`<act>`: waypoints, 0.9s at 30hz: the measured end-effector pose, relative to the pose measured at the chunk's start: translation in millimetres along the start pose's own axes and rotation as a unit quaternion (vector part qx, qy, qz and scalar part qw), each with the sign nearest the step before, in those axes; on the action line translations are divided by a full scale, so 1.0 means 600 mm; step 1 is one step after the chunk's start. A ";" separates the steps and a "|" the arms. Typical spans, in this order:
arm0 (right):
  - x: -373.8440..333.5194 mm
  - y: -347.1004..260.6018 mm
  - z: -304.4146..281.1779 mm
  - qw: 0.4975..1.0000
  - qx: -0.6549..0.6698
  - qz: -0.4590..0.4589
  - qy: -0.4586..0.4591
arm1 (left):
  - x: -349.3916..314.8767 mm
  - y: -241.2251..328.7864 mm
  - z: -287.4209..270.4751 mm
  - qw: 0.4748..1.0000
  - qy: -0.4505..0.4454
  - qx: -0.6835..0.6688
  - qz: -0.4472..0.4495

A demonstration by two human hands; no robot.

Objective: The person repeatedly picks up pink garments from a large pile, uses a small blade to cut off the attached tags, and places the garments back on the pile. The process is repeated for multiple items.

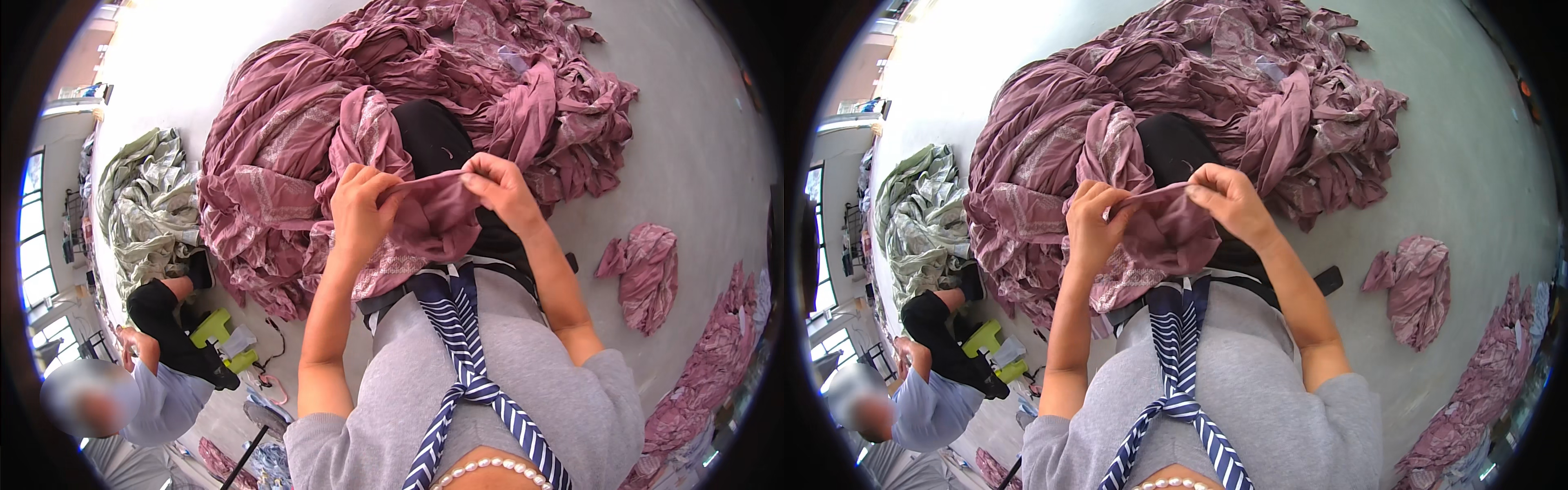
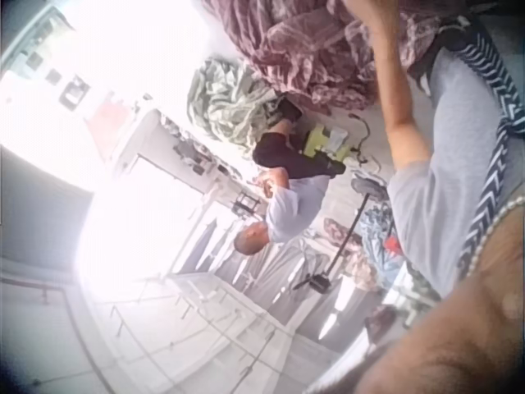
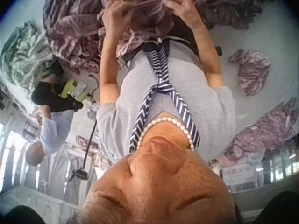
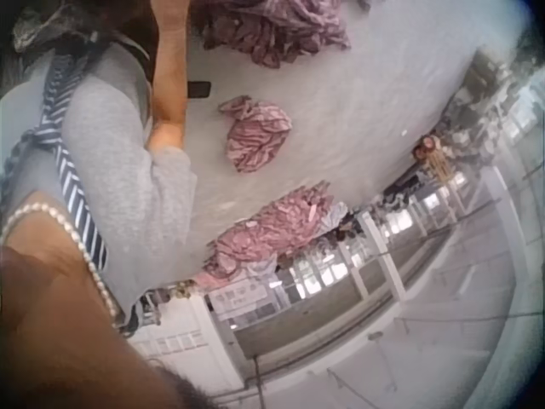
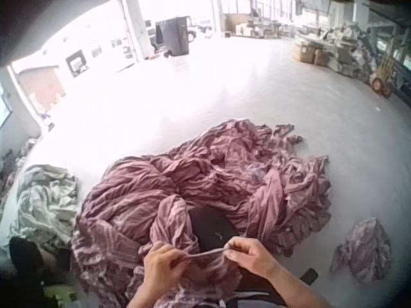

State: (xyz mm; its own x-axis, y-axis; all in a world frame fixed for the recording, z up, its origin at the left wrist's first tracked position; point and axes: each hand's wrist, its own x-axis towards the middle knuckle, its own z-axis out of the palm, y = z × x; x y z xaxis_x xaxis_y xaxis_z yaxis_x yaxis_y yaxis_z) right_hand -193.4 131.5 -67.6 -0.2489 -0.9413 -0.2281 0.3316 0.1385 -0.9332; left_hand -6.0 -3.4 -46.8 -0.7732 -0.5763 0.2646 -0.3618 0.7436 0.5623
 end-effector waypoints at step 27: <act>0.125 0.068 -0.052 0.976 -0.205 -0.064 0.034 | -0.005 -0.113 0.015 0.688 -0.038 -0.629 -0.360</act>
State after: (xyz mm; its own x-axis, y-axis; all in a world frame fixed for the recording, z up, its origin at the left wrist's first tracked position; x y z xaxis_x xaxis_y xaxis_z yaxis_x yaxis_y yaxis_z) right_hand -226.9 76.4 -131.6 -0.3290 -0.9381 -0.1081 -0.0949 0.1467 -0.9846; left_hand 16.1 -49.4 -92.6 -0.6713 -0.5873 -0.4521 0.0345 -0.6341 0.7724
